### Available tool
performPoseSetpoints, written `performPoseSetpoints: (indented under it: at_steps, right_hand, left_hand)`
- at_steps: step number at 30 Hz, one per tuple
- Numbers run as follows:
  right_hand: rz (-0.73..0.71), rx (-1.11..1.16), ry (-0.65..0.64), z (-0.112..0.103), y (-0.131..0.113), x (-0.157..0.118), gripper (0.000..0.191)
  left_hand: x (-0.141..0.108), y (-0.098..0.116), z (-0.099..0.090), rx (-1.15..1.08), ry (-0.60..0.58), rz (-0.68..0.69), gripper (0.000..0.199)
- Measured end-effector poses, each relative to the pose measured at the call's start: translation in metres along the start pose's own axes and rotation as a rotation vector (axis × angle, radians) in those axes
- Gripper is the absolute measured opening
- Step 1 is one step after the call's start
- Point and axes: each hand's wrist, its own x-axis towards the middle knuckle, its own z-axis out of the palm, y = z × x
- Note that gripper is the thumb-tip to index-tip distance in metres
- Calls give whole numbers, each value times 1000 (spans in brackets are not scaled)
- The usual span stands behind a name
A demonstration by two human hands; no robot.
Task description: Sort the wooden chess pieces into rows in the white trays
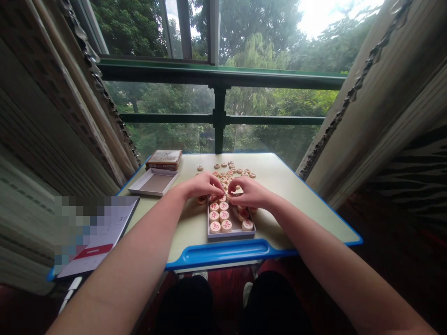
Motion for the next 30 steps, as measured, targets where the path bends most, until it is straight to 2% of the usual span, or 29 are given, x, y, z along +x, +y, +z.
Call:
performPoseSetpoints:
  at_steps: [10,15,23,30]
  right_hand:
    - [7,-12,-46,0,-4,2,16]
    - [21,-23,-57,0,-6,3,15]
    - [39,-15,-113,1,-6,4,18]
    - [43,-10,-112,2,-6,4,18]
  left_hand:
    - [1,-2,0,-82,-35,-5,15]
    - [2,-3,0,-29,-4,-35,18]
    - [3,-2,-1,15,-21,-50,21]
    - [2,1,0,72,-11,-74,22]
